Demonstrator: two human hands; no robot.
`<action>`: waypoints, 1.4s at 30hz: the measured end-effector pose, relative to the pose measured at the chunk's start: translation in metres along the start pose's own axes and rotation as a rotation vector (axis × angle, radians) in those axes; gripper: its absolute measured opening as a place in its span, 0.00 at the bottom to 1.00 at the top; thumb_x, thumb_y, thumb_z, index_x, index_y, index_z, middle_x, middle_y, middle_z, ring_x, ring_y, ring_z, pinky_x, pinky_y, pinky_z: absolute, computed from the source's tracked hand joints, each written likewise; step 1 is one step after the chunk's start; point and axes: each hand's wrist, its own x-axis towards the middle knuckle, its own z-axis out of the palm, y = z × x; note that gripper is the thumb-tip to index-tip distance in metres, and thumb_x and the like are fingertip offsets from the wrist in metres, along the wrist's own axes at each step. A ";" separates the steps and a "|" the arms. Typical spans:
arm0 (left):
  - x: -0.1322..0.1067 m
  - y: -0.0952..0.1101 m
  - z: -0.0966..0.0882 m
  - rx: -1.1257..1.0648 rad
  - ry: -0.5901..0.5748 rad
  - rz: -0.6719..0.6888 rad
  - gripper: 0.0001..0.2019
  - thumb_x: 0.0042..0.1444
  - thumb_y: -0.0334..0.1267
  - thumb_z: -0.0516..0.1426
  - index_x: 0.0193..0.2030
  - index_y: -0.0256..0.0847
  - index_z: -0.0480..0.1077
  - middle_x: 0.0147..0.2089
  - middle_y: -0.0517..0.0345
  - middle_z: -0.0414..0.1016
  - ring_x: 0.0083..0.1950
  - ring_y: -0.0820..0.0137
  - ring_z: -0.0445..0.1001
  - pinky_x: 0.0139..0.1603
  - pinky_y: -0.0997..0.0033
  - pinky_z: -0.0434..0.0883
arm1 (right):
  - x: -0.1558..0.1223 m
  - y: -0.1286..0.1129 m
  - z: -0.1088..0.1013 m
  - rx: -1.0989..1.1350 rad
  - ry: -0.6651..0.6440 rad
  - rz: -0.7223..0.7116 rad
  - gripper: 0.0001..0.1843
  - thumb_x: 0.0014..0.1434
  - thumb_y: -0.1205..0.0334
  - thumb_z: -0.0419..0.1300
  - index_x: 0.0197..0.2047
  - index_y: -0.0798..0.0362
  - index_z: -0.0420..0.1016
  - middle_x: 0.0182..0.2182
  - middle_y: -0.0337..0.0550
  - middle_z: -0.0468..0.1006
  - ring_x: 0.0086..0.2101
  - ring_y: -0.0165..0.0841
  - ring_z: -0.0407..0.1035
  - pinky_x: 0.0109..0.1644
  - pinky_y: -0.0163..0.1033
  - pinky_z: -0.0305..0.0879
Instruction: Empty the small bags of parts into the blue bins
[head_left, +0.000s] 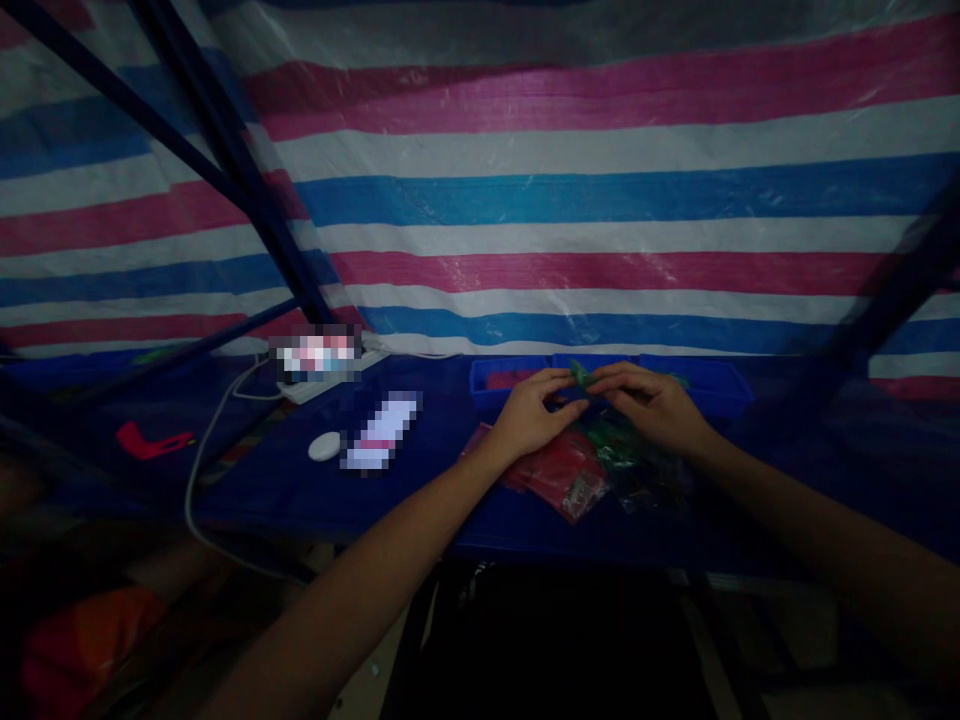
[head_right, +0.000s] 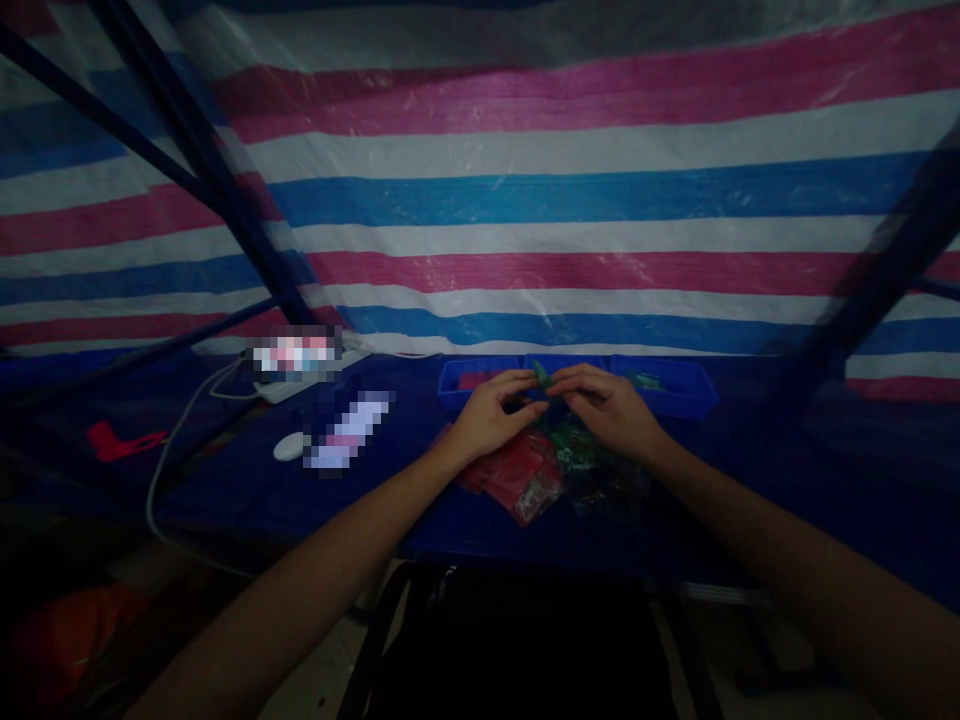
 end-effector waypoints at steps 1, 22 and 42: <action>0.000 0.001 0.000 -0.005 -0.007 0.010 0.19 0.60 0.43 0.66 0.56 0.40 0.78 0.62 0.44 0.76 0.60 0.59 0.76 0.54 0.57 0.79 | -0.001 -0.002 0.000 0.020 -0.036 -0.010 0.11 0.67 0.59 0.59 0.45 0.43 0.84 0.51 0.45 0.81 0.53 0.43 0.75 0.58 0.53 0.72; -0.003 0.006 0.002 -0.027 -0.038 -0.029 0.21 0.62 0.38 0.63 0.60 0.40 0.65 0.49 0.50 0.78 0.43 0.65 0.79 0.41 0.65 0.77 | -0.003 0.011 0.012 0.190 0.089 0.201 0.21 0.55 0.50 0.73 0.48 0.48 0.76 0.41 0.46 0.81 0.41 0.40 0.79 0.49 0.50 0.79; -0.001 0.020 -0.008 0.019 -0.003 0.055 0.12 0.70 0.40 0.56 0.54 0.40 0.75 0.53 0.49 0.80 0.54 0.62 0.78 0.58 0.58 0.73 | -0.004 -0.005 0.007 -0.160 0.115 -0.061 0.12 0.63 0.53 0.67 0.48 0.45 0.79 0.47 0.47 0.81 0.47 0.45 0.77 0.56 0.54 0.75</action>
